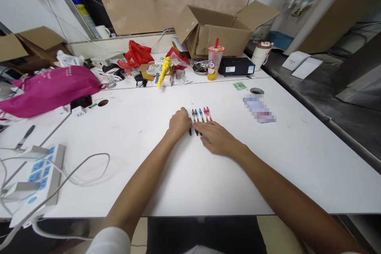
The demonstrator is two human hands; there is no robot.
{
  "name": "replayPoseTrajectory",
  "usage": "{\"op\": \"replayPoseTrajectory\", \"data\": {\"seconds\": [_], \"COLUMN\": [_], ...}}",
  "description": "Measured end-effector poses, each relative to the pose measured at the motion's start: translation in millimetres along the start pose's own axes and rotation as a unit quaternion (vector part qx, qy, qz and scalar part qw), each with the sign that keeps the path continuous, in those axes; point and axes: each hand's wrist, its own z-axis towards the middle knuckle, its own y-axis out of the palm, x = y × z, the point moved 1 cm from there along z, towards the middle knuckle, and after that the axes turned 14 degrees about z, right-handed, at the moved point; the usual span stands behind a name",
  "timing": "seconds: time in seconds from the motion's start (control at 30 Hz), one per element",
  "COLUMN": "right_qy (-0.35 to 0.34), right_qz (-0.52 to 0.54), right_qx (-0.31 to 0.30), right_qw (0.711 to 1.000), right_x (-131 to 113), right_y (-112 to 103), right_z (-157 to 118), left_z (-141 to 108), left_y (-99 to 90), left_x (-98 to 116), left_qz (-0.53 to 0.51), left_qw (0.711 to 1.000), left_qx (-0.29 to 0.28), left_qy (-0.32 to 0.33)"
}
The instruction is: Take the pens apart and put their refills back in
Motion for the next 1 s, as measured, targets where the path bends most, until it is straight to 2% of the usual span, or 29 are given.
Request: {"op": "replayPoseTrajectory", "data": {"seconds": [0.1,0.2,0.3,0.4,0.43,0.47,0.53,0.57,0.67,0.73,0.8,0.87,0.9,0.93,0.97,1.0], "right_qy": [-0.004,0.001,0.013,0.011,0.010,0.011,0.035,0.065,0.170,0.207,0.226,0.248,0.256,0.255,0.247,0.234], "right_qz": [0.001,0.006,0.014,0.032,0.047,0.068,0.135,0.183,0.352,0.461,0.564,0.635,0.648,0.643,0.622,0.585], "right_qx": [0.003,0.005,0.002,0.012,0.028,0.049,0.101,0.117,0.078,0.049,0.031,-0.013,-0.042,-0.065,-0.073,-0.065], "right_qw": [1.000,1.000,1.000,0.999,0.998,0.996,0.985,0.974,0.917,0.862,0.793,0.732,0.717,0.719,0.739,0.774], "right_x": [1.0,2.3,2.6,-1.2,-3.9,-7.3,-15.1,-18.8,-26.8,-28.6,-28.0,-26.6,-26.0,-25.6,-25.2,-24.6], "right_y": [0.7,1.3,0.4,-2.3,-3.5,-4.7,-6.6,-6.8,-3.8,-1.5,-0.7,-0.8,-1.0,-1.3,-1.7,-2.1], "right_z": [-0.9,-0.6,-1.2,-1.9,-1.8,-1.4,-0.2,0.6,2.7,3.5,3.9,3.8,3.4,3.0,2.4,1.9], "left_z": [3.6,7.7,8.8,-1.9,-8.5,-16.1,-32.6,-40.4,-57.0,-62.1,-64.1,-65.5,-66.4,-67.6,-69.0,-70.4], "left_y": [0.3,-3.7,-14.3,-27.9,-32.0,-35.2,-38.5,-38.5,-34.9,-31.9,-30.8,-31.5,-32.0,-32.5,-32.6,-32.3], "left_x": [2.6,-1.3,-7.8,-11.7,-12.0,-12.1,-11.9,-12.0,-14.8,-17.4,-18.9,-18.6,-17.9,-17.0,-16.0,-14.9], "left_qz": [0.005,-0.021,-0.053,-0.097,-0.129,-0.207,-0.341,-0.386,-0.463,-0.491,-0.514,-0.528,-0.531,-0.532,-0.532,-0.529], "left_qw": [1.000,0.998,0.994,0.987,0.983,0.969,0.929,0.909,0.874,0.857,0.840,0.825,0.821,0.820,0.822,0.827], "left_qx": [-0.007,-0.046,-0.079,-0.108,-0.113,-0.114,-0.131,-0.144,-0.143,-0.152,-0.173,-0.200,-0.209,-0.209,-0.203,-0.188], "left_qy": [-0.022,-0.038,-0.053,-0.065,-0.065,-0.070,-0.064,-0.055,-0.034,-0.027,-0.015,-0.003,0.001,0.003,0.001,-0.003]}}
